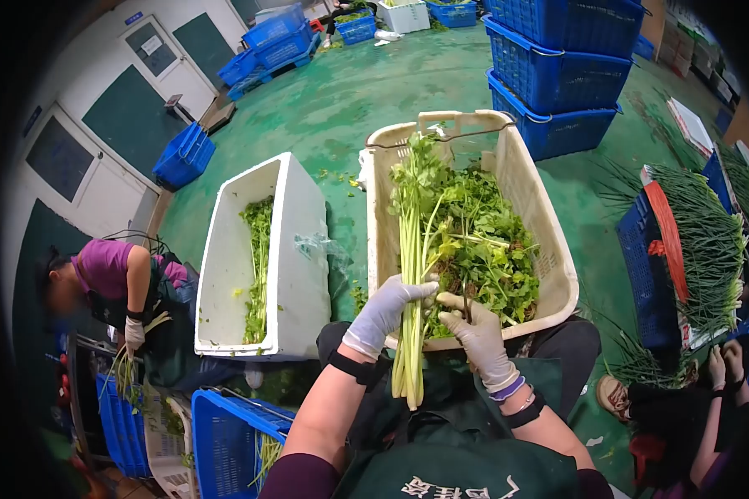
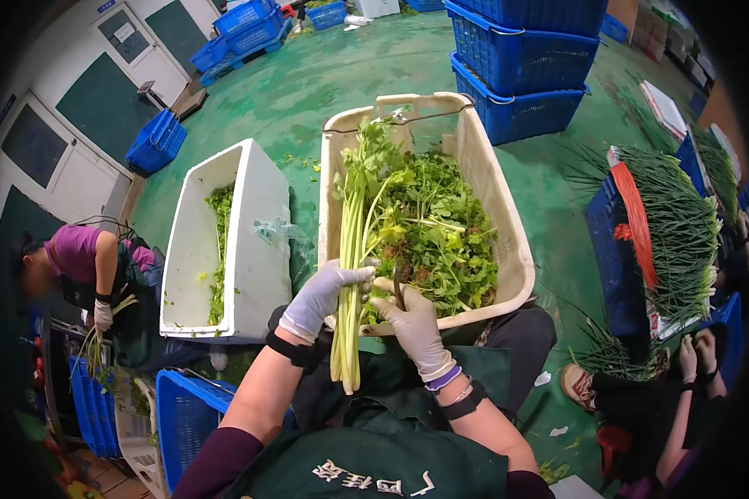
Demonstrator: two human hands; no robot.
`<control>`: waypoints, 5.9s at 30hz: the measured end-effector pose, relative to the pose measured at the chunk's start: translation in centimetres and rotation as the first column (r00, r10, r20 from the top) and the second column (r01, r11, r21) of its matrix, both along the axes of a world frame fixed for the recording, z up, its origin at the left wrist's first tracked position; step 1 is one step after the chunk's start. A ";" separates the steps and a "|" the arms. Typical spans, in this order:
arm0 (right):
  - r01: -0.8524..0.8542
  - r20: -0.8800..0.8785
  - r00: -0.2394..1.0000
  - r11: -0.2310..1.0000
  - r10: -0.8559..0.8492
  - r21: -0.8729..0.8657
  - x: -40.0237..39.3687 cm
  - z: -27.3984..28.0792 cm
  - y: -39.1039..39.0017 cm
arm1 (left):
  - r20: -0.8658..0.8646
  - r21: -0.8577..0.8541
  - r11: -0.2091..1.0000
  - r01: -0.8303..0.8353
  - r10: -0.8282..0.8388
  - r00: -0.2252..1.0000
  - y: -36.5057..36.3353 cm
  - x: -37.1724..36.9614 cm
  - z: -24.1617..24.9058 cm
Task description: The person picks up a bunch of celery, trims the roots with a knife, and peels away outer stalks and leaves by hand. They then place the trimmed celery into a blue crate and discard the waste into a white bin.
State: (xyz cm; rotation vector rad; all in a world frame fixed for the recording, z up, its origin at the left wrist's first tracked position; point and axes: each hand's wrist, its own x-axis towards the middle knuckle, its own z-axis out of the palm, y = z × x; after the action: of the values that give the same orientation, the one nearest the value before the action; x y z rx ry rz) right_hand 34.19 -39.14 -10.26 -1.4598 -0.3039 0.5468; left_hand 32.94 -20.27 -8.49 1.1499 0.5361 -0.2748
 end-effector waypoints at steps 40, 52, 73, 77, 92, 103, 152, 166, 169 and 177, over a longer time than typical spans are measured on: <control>0.105 -0.456 0.870 0.834 0.187 0.541 4.8 -1.9 0.1 | 0.001 -0.286 0.955 0.079 -0.082 0.997 0.1 -9.1 5.1; 0.325 -0.286 0.924 0.914 -0.253 0.242 6.9 -2.0 1.8 | -0.058 -0.212 0.966 0.151 -0.167 0.984 0.3 -10.8 4.2; 0.115 -0.159 0.985 0.950 -0.070 0.290 -0.8 0.6 3.9 | -0.135 0.849 0.460 0.260 -0.287 0.948 -3.3 -12.3 2.7; 0.141 -0.238 0.970 0.924 -0.057 0.354 -1.8 1.1 3.1 | 0.145 0.026 0.915 0.403 -0.402 0.904 0.3 -12.2 2.1; -0.054 0.490 0.851 0.960 0.188 -0.275 -0.6 1.9 -1.7 | -0.045 -0.088 0.986 0.140 -0.144 0.988 -2.7 -9.5 3.4; -0.121 0.100 0.988 0.993 0.120 0.008 -1.2 1.4 -0.7 | -0.043 0.129 0.985 0.113 -0.108 0.993 -3.0 -9.8 3.7; 0.008 -0.129 0.992 1.000 -0.005 0.028 3.9 3.4 -0.9 | -0.077 0.029 0.999 0.042 -0.039 0.996 -1.1 -12.5 2.6; 0.134 -0.140 0.982 0.989 -0.124 0.061 2.8 1.8 0.8 | -0.041 0.055 0.999 0.000 0.002 0.999 -2.3 -13.5 2.8; 0.159 -0.118 0.981 0.987 -0.154 0.032 2.8 1.0 0.1 | -0.063 0.060 0.998 -0.025 0.029 0.998 -2.4 -13.3 2.9; 0.084 -0.366 0.930 0.961 0.020 0.265 3.4 1.3 -0.7 | -0.054 0.054 0.998 -0.011 0.014 0.998 -2.5 -13.6 2.8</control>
State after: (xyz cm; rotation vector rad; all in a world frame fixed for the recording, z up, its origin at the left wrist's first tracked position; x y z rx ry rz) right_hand 37.54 -39.82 -8.94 -1.0641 -0.0552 0.7074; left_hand 19.34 -22.81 -5.71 1.1937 0.6010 -0.2830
